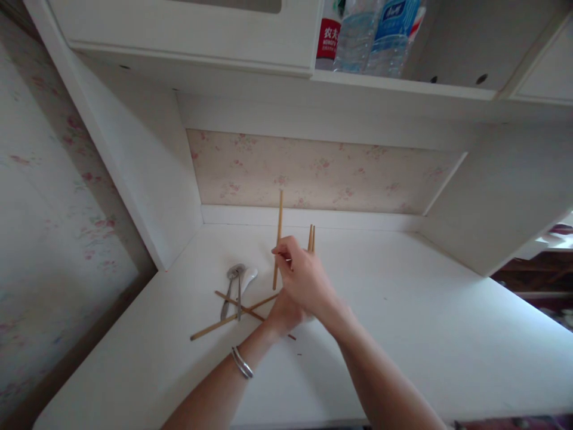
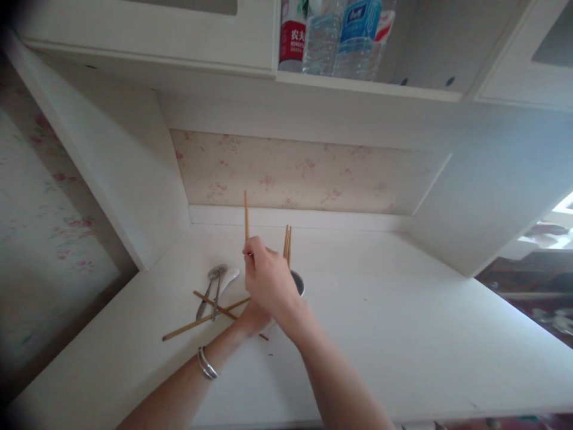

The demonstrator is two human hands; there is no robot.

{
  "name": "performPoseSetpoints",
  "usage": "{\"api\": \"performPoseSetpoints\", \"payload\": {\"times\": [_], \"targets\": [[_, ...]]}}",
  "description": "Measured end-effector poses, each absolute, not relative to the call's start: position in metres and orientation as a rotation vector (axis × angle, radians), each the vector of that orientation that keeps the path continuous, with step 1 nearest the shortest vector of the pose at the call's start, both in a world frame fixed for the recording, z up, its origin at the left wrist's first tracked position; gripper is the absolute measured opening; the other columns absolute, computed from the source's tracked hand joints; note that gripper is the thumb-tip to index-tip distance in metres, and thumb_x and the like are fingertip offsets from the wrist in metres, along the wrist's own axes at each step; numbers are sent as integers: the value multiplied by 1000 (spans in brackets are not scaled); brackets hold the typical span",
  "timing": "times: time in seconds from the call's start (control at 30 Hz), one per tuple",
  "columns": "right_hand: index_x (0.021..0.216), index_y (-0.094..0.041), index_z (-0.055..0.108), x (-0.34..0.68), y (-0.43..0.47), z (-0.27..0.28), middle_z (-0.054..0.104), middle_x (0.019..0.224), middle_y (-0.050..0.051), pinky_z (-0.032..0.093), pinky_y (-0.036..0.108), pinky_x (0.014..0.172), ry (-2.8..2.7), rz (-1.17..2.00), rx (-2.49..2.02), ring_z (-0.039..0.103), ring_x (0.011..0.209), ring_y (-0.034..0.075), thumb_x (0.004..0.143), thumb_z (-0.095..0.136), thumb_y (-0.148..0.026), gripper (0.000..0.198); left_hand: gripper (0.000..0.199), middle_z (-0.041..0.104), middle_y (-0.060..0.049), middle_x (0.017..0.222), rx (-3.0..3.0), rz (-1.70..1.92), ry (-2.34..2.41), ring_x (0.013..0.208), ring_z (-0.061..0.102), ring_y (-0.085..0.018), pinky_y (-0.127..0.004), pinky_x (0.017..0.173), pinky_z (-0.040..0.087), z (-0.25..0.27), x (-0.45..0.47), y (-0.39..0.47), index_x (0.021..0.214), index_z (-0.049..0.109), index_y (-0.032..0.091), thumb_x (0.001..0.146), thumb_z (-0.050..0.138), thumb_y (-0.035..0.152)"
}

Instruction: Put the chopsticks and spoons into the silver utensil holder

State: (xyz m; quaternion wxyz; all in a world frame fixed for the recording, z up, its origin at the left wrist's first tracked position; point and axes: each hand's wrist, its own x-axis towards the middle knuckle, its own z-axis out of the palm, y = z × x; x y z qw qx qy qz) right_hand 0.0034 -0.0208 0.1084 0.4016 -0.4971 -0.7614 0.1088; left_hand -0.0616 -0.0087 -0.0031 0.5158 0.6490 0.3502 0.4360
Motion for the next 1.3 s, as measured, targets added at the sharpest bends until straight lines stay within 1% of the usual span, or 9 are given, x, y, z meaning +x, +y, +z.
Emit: {"api": "performPoseSetpoints", "payload": {"times": [0.07,0.13,0.2,0.33,0.5,0.73,0.97,1.17,1.3], "targets": [[110,-23,47,25,-21,113,70,98,3,52,29,72,-1702,398,-1176,68,82,17,87,49,-19,24,52,67,-6,104,1523,1050,769,93,62,-21,-31,82,49,1,-60,-11,112,55,17,65,76,24],[118,-24,44,48,-16,114,71,98,4,53,31,72,-1533,461,-1147,68,80,17,84,55,-24,36,64,66,-8,106,1480,1079,730,94,61,-20,-32,86,48,2,-60,-12,117,50,17,62,81,26],[122,-23,46,71,-9,111,71,95,5,53,32,71,-1428,495,-1175,68,78,18,81,59,-29,43,66,65,-9,107,1453,1106,721,96,61,-20,-34,89,47,1,-60,-13,118,49,18,62,82,27],[105,-18,62,103,2,94,70,88,7,55,31,66,-1314,556,-1288,67,73,18,79,60,-39,34,67,63,-10,113,1425,1104,666,101,61,-21,-36,93,46,-1,-60,-14,120,50,20,62,83,27],[92,-16,66,108,2,68,70,86,8,55,27,61,-1293,643,-1364,67,68,16,85,50,-51,39,69,63,-11,116,1425,1102,652,106,59,-22,-37,97,44,-2,-59,-12,120,50,18,61,84,29],[91,-20,72,95,-2,49,71,76,3,50,27,67,-1458,473,-1518,66,71,17,89,44,-50,41,74,62,-11,119,1415,1124,634,108,59,-22,-37,97,44,-7,-58,-9,122,48,17,59,85,26],[89,-22,74,85,-11,39,74,87,4,48,28,70,-1520,479,-1542,67,81,20,89,46,-46,37,73,61,-12,121,1425,1124,651,111,57,-25,-39,99,43,-7,-59,-10,122,49,16,59,84,26],[84,-21,75,85,-14,39,74,85,4,48,29,70,-1583,492,-1586,67,80,21,89,45,-44,38,74,61,-11,119,1426,1133,647,112,57,-25,-39,100,42,0,-59,-12,122,49,15,58,85,25],[99,-22,73,87,-16,39,74,91,4,49,33,80,-1522,636,-1530,67,88,22,89,45,-49,40,75,62,-11,119,1418,1142,654,114,56,-26,-39,100,42,0,-59,-13,121,51,15,56,85,26]]}}
